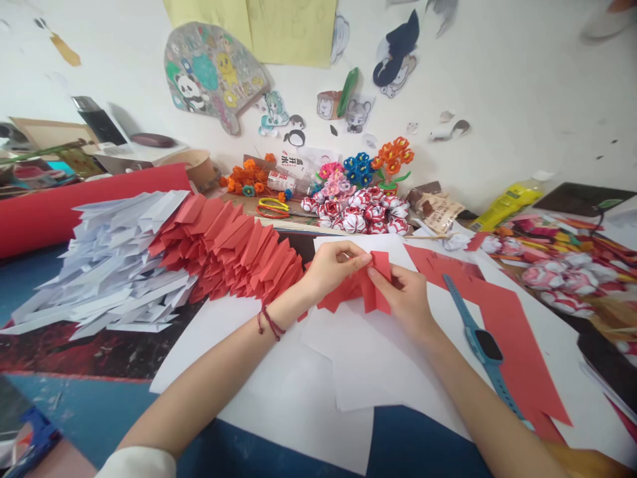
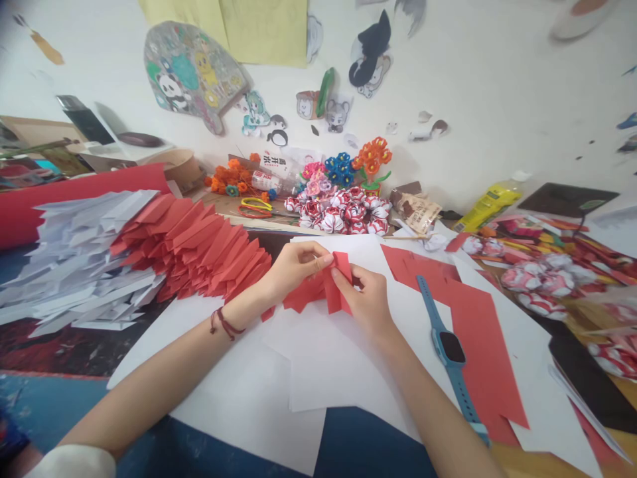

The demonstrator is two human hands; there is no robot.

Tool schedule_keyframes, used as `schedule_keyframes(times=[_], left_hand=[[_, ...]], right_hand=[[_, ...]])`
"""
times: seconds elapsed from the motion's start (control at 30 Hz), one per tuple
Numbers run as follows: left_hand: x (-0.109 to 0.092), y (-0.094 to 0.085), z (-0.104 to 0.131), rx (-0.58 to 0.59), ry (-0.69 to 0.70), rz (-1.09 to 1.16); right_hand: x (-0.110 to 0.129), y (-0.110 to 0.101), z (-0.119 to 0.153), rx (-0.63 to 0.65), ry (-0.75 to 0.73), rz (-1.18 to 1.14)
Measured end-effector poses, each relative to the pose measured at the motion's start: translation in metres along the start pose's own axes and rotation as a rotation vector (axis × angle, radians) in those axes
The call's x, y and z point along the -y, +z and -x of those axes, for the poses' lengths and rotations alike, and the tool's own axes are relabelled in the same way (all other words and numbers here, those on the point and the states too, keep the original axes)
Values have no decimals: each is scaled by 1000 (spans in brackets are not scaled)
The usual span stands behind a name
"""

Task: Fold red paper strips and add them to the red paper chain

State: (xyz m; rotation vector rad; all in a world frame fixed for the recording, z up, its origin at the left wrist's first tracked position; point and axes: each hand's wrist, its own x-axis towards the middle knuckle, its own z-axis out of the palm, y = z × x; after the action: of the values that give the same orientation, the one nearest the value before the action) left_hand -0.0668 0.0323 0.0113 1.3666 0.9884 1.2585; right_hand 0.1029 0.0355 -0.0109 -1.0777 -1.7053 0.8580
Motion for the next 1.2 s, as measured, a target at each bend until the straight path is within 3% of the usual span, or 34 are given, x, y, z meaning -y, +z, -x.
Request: schedule_keyframes(times=[0.33, 1.2], left_hand=[[9, 0, -4, -42, 103, -81], [5, 0, -3, -33, 167, -173]], right_hand=[[2, 1, 1, -1, 10, -5], [4, -4, -1, -30, 2, 25]])
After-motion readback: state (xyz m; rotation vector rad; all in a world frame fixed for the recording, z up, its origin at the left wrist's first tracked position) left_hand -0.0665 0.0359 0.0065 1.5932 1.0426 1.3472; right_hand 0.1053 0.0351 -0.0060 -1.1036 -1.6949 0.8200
